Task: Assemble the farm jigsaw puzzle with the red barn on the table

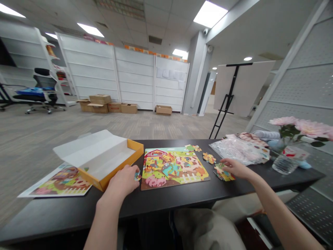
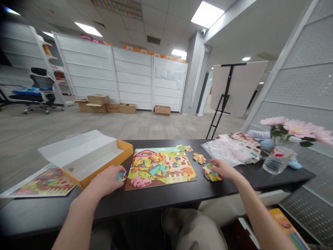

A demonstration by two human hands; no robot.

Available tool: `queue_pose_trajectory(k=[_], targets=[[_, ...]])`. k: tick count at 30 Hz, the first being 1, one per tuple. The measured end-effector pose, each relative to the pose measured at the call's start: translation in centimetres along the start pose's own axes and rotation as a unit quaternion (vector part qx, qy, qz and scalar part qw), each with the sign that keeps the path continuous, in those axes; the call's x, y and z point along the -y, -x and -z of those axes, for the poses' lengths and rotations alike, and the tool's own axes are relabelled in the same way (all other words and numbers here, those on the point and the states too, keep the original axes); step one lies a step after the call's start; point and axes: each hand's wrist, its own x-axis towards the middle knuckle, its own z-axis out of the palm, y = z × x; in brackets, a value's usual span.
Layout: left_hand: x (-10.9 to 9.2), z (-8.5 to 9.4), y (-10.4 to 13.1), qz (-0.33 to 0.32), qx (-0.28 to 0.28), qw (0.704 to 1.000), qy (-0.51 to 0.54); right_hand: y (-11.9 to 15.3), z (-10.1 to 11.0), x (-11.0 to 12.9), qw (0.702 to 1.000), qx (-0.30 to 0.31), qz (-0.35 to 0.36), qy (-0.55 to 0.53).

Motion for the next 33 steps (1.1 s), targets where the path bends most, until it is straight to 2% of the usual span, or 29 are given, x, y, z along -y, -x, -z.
queue_pose_trajectory(k=[4,6,9,10,13,16,18,20,22,24,27,33], targets=[[-0.4,0.5,0.5,0.004,0.007,1.0,-0.006,0.0,-0.5,0.1,0.995,-0.013,0.014,0.093],[-0.7,0.6,0.8,0.007,0.008,1.0,-0.009,0.2,-0.6,0.9,0.989,-0.053,0.022,0.137],[-0.9,0.8,1.1,0.005,0.002,1.0,-0.017,0.5,-1.0,3.8,0.977,-0.134,0.062,0.156],[-1.1,0.9,1.2,0.004,-0.006,1.0,-0.021,0.6,-1.4,5.4,0.977,-0.133,0.09,0.139],[-1.7,1.3,1.4,-0.012,-0.045,0.999,-0.025,0.9,-3.5,11.0,0.982,-0.081,0.156,0.065],[-2.9,1.5,1.4,-0.041,-0.066,0.997,-0.019,1.3,-6.7,16.7,0.972,0.004,0.224,0.071],[-3.8,1.3,1.2,-0.056,-0.064,0.996,-0.016,1.5,-8.8,19.6,0.956,0.058,0.27,0.098],[-4.5,0.9,0.9,-0.065,-0.073,0.995,-0.014,1.5,-10.5,21.4,0.94,0.098,0.308,0.111],[-4.9,0.3,0.4,-0.068,-0.085,0.994,-0.015,1.4,-11.6,22.3,0.93,0.132,0.323,0.118],[-5.2,-0.2,-0.2,-0.074,-0.094,0.993,-0.014,1.3,-12.3,22.6,0.932,0.144,0.31,0.122],[-5.5,-0.9,-1.2,-0.081,-0.105,0.991,-0.003,1.4,-12.8,22.5,0.945,0.125,0.278,0.12],[-6.3,-1.6,-3.1,-0.065,-0.119,0.99,0.025,1.0,-13.6,21.3,0.949,0.073,0.29,0.101]])
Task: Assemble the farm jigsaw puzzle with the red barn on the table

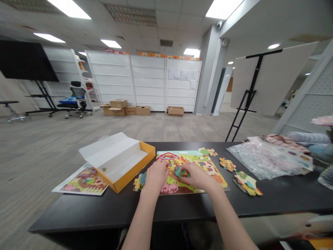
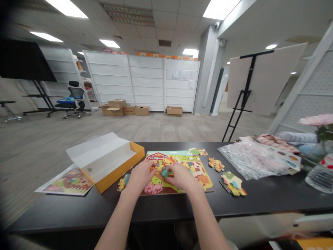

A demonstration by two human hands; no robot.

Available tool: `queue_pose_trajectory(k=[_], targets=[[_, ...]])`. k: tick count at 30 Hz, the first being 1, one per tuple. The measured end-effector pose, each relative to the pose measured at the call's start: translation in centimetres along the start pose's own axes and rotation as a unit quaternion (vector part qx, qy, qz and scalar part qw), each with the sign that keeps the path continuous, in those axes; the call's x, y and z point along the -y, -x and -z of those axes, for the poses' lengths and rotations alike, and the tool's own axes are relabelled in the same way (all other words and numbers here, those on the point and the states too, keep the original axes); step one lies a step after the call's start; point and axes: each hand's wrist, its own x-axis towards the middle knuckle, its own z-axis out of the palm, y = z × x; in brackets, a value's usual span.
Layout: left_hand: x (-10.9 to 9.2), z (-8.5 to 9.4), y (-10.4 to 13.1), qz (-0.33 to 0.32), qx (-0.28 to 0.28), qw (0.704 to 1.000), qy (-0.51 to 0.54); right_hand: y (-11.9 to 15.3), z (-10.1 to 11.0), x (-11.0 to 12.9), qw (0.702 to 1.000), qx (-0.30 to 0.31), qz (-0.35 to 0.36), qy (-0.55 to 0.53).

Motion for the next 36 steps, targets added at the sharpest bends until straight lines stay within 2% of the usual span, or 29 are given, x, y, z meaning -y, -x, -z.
queue_pose_trajectory(k=[6,10,13,15,20,24,30,36], targets=[[-0.6,-0.8,-0.9,0.036,-0.023,0.999,-0.009,0.0,-0.8,-1.2,0.999,-0.038,-0.002,-0.015],[-0.5,-0.5,-0.6,0.034,-0.054,0.998,0.015,0.3,-0.7,-1.0,0.997,-0.071,-0.004,-0.022],[0.3,0.5,0.0,0.047,-0.059,0.995,0.073,0.6,-0.6,0.2,0.995,-0.087,0.012,-0.047],[1.4,1.4,0.5,0.052,-0.041,0.992,0.109,0.7,-0.8,1.5,0.994,-0.078,0.036,-0.069],[4.0,2.6,2.1,0.053,-0.008,0.992,0.117,1.0,-2.1,4.8,0.989,-0.051,0.083,-0.107],[4.8,2.4,3.2,-0.003,-0.001,0.988,0.156,1.1,-3.1,5.6,0.988,-0.033,0.086,-0.121],[4.8,2.2,4.6,-0.107,0.041,0.969,0.22,0.7,-3.1,4.9,0.976,0.03,0.12,-0.18],[5.5,1.7,5.9,-0.103,0.057,0.973,0.198,0.4,-3.0,4.4,0.973,0.036,0.112,-0.198]])
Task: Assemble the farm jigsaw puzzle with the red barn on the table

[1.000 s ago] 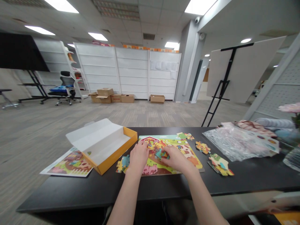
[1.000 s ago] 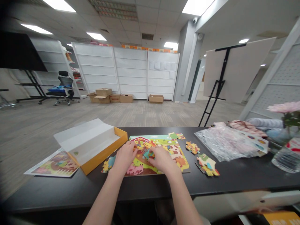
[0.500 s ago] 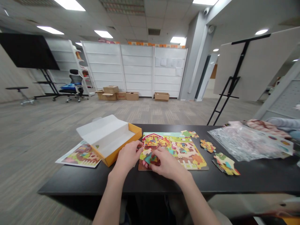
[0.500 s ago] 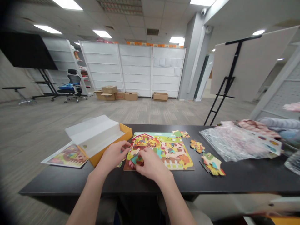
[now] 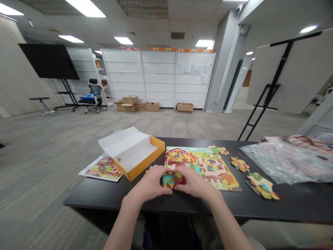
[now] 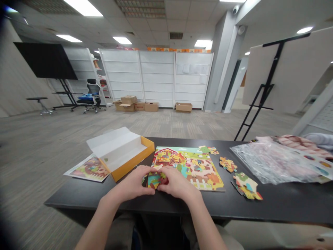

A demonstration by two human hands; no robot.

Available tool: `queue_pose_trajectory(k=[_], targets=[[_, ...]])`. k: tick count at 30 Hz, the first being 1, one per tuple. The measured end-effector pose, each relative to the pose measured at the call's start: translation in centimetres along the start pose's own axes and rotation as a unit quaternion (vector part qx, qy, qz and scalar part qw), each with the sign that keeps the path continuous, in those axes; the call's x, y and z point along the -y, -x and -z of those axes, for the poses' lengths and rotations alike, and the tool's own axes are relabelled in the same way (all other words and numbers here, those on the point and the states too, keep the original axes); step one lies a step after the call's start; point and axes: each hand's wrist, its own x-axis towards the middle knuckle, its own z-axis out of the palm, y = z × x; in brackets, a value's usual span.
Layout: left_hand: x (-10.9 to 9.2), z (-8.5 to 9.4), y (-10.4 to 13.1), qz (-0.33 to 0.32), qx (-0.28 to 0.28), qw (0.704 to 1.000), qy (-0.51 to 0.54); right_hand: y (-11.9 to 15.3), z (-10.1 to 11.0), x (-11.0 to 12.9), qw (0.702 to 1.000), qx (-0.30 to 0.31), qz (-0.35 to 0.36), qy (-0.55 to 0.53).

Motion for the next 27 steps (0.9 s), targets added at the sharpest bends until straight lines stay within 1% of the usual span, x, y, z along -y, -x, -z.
queue_pose_trajectory(k=[6,11,15,21,27], targets=[[0.3,0.0,0.7,0.007,-0.018,1.0,-0.007,0.0,-0.3,0.2,0.999,-0.008,0.007,0.042],[0.9,0.2,0.8,0.008,-0.02,1.0,-0.014,0.2,-0.4,0.3,0.998,-0.018,0.001,0.055],[1.3,0.5,1.2,0.019,-0.017,1.0,-0.018,0.2,-0.6,0.0,0.998,-0.02,0.009,0.064],[1.1,0.8,1.4,0.018,-0.017,1.0,-0.018,0.0,-0.9,-0.6,0.997,-0.024,0.024,0.075],[1.0,0.5,1.3,0.013,-0.019,1.0,-0.021,0.0,-1.0,-0.6,0.997,-0.027,0.026,0.071]])
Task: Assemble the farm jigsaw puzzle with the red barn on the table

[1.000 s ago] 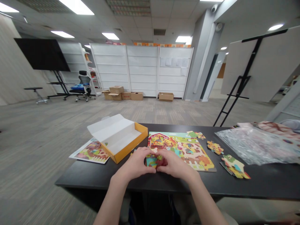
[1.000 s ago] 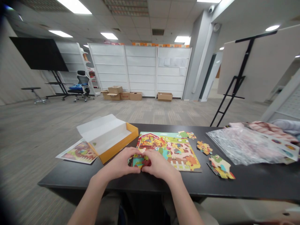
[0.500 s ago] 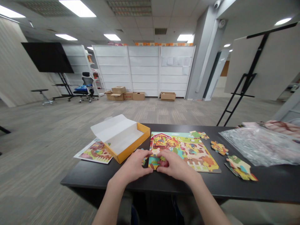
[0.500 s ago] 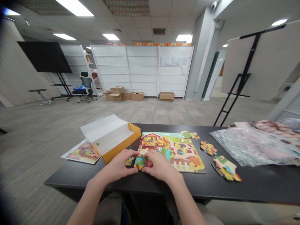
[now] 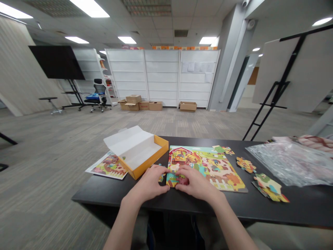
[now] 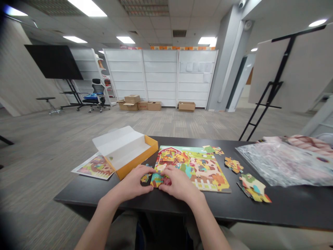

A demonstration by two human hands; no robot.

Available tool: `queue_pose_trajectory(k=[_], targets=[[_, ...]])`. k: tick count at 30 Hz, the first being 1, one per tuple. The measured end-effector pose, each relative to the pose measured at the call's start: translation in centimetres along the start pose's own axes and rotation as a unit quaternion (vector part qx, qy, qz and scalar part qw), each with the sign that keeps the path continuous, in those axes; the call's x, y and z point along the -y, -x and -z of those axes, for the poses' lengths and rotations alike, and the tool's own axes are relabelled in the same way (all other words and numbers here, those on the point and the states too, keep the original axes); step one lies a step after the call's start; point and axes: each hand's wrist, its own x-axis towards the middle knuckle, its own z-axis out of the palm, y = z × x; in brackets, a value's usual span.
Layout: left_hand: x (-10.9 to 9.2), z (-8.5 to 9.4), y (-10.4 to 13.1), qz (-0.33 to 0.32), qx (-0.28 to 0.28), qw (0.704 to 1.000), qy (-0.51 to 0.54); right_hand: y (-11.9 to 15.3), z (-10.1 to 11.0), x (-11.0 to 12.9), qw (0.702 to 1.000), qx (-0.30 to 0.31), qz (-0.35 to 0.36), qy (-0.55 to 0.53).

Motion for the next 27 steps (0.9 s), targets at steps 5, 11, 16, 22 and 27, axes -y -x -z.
queue_pose_trajectory(k=[5,11,16,22,27], targets=[[0.1,-0.3,-0.1,-0.016,-0.012,1.0,0.007,0.0,0.0,0.1,1.0,0.0,0.004,-0.006],[0.2,-0.9,-0.5,-0.048,-0.02,0.999,0.01,0.0,0.2,0.3,1.0,0.003,0.008,-0.011],[0.3,-1.2,-0.7,-0.052,-0.026,0.998,0.001,0.0,0.3,0.6,1.0,-0.001,0.004,-0.004],[0.0,-1.1,-0.7,-0.06,-0.029,0.998,0.003,0.0,0.3,0.4,1.0,-0.001,0.003,-0.004],[0.0,-1.2,-0.7,-0.066,-0.032,0.997,0.007,-0.1,0.3,0.4,1.0,-0.003,0.001,-0.003]])
